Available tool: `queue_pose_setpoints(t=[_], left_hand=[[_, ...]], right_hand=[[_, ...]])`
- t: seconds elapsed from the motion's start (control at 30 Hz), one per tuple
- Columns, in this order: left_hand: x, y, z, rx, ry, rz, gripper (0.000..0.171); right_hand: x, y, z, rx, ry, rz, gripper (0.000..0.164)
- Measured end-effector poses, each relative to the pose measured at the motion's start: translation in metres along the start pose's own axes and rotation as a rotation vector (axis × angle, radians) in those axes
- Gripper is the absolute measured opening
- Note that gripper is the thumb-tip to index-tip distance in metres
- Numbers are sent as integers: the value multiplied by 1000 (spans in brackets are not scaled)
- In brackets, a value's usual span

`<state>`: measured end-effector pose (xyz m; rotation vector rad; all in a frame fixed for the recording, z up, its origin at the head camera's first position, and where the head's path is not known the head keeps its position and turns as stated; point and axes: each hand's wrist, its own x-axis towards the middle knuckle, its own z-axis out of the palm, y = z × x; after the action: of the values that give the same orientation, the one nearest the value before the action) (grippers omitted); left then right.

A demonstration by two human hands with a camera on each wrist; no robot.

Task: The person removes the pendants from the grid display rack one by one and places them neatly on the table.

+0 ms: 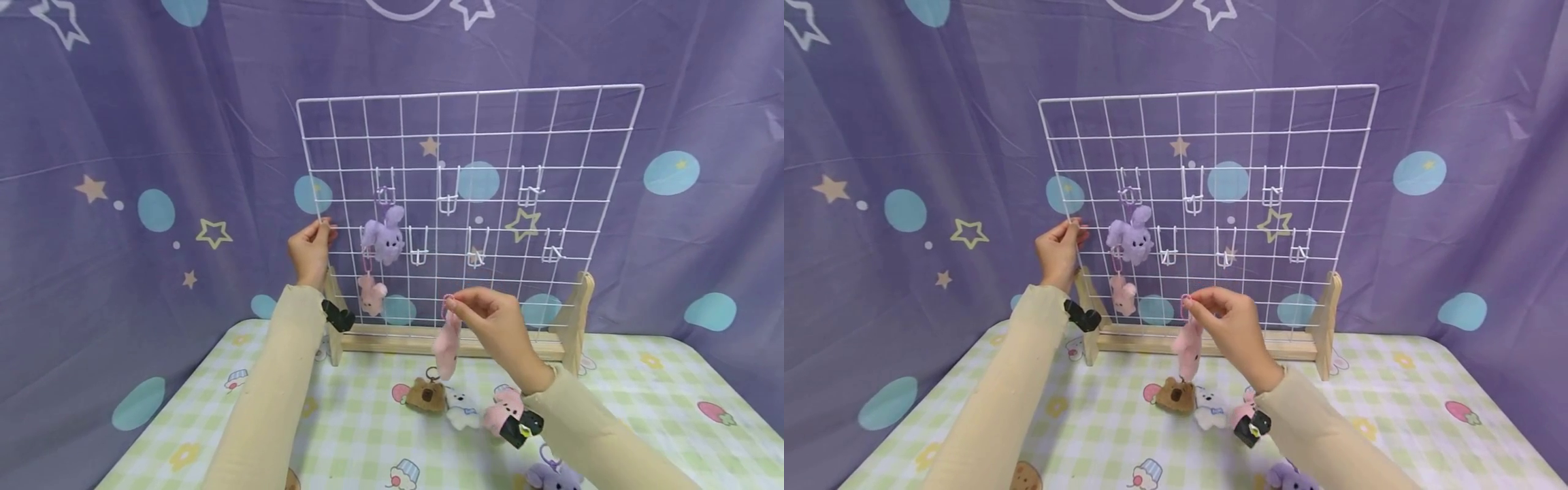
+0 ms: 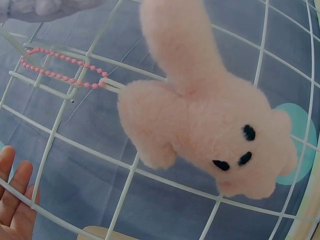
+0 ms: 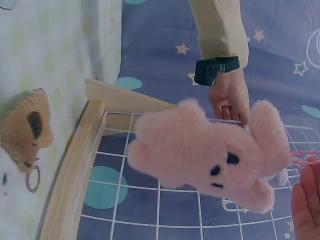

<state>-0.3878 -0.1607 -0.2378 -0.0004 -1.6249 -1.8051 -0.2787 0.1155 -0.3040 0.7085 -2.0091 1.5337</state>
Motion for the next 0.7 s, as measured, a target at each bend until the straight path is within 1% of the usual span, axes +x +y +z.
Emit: queue_pose_setpoints(t=[0.13, 0.27, 0.4, 0.53, 0.6, 0.7], left_hand=[[-3, 2, 0, -1, 5, 6, 22], [-4, 4, 0, 1, 5, 11, 21], [-4, 5, 1, 18, 4, 17, 21], [-4, 5, 0, 36, 7, 18, 21], [-5, 5, 0, 44, 10, 20, 21], [-6, 4, 1, 47, 10, 20, 21]], right_hand=[[-13, -1, -6, -16, -30, -13, 8], [-25, 0, -12, -38, -58, -59, 4], [-34, -2, -15, -9, -76, -71, 4], [-43, -3, -18, 58, -97, -74, 7], [-47, -3, -19, 70, -99, -90, 8], [-55, -4, -23, 85, -99, -91, 9]])
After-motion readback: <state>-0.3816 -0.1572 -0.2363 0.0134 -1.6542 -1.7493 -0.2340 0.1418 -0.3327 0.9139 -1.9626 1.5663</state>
